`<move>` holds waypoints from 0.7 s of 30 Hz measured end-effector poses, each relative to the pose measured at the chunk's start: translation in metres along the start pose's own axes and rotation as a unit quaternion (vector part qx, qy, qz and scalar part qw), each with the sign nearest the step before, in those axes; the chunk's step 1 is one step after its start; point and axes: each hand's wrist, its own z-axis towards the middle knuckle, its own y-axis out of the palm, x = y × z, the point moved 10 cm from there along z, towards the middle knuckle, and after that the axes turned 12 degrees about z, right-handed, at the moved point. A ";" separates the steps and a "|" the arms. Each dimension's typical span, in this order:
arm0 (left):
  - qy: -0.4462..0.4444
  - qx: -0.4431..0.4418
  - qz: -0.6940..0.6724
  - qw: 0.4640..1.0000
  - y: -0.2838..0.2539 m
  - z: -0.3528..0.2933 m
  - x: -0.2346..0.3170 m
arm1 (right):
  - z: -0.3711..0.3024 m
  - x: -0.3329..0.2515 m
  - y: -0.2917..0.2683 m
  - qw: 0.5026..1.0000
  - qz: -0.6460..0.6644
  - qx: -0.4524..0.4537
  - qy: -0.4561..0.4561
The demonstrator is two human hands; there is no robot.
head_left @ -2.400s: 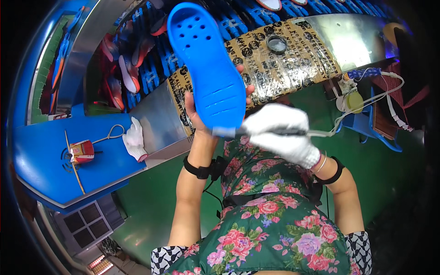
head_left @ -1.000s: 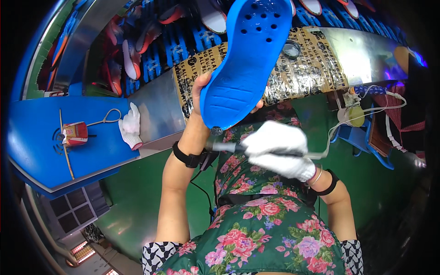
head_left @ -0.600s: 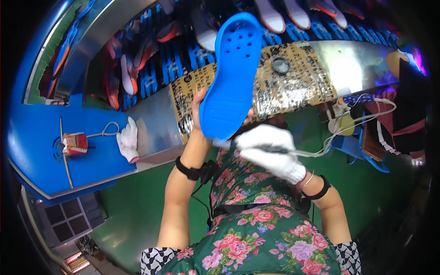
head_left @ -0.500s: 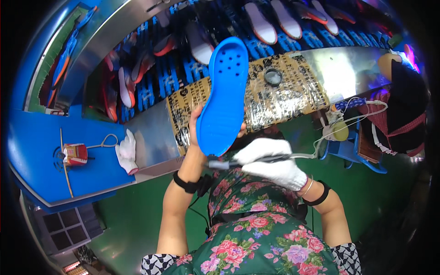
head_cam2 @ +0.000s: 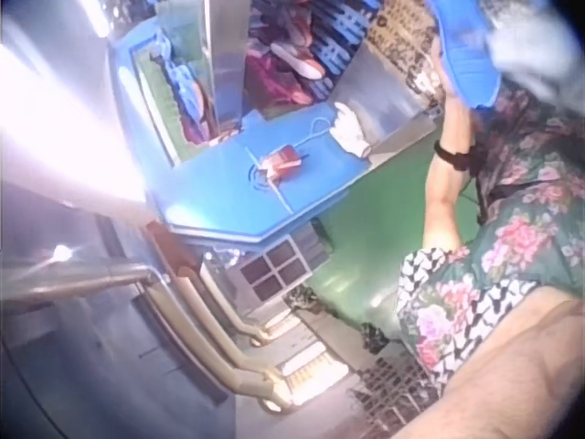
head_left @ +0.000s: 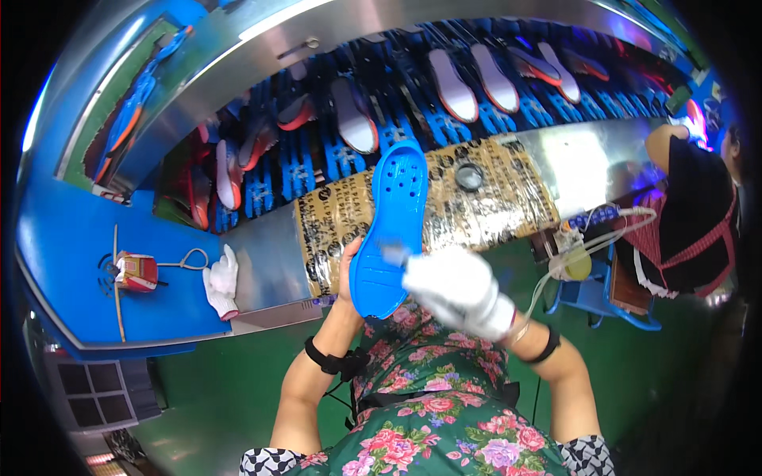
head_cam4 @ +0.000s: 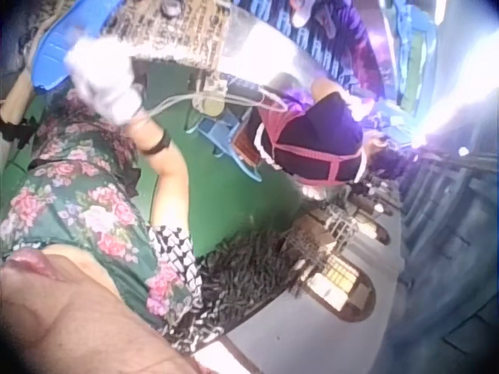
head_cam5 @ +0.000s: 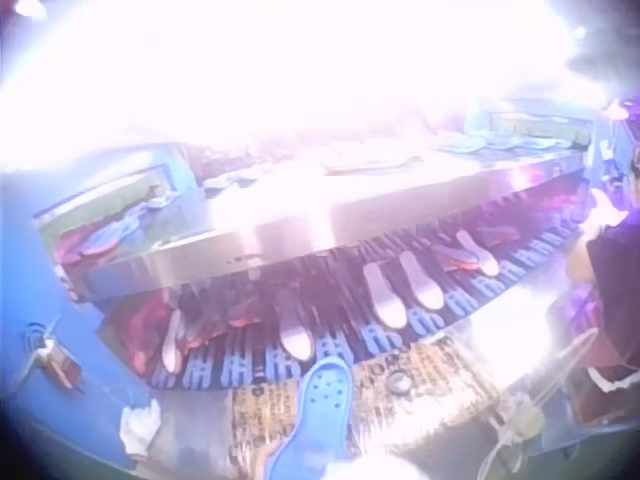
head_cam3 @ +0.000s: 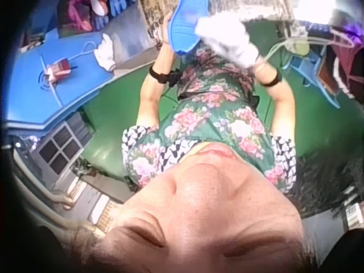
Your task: The recorder uses a brush to apply glue or adhesive to the underside of blue footwear soles on an assembly line.
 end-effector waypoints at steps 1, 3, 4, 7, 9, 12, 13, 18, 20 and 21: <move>0.001 0.005 -0.019 1.000 -0.003 0.002 0.003 | -0.010 -0.003 0.012 0.992 0.123 0.012 0.014; 0.016 -0.024 -0.040 0.999 -0.002 0.000 0.014 | -0.021 0.009 0.029 0.929 0.333 -0.014 0.163; 0.016 -0.050 -0.054 0.997 -0.013 -0.003 0.015 | -0.028 0.022 0.040 0.865 0.437 -0.024 0.246; 0.029 0.025 -0.047 0.998 -0.020 -0.009 0.022 | -0.022 0.058 0.011 0.887 0.344 0.128 0.280; 0.041 0.014 -0.044 0.998 -0.020 -0.014 0.030 | -0.017 0.054 0.033 0.893 0.343 0.059 0.286; 0.064 -0.049 -0.038 0.996 -0.008 -0.022 0.047 | -0.031 0.037 0.074 0.762 0.526 -0.057 0.373; 0.081 -0.033 -0.024 0.996 -0.002 -0.030 0.058 | -0.035 0.039 0.069 0.729 0.575 -0.017 0.370; 0.228 -0.086 0.225 0.943 0.097 -0.075 0.141 | -0.054 0.072 0.015 0.605 0.683 0.245 0.326; 0.250 -0.147 0.167 0.942 0.135 -0.084 0.180 | -0.069 0.090 0.010 0.589 0.661 0.303 0.353; 0.242 -0.167 0.196 0.935 0.158 -0.085 0.207 | -0.076 0.097 0.011 0.604 0.642 0.297 0.367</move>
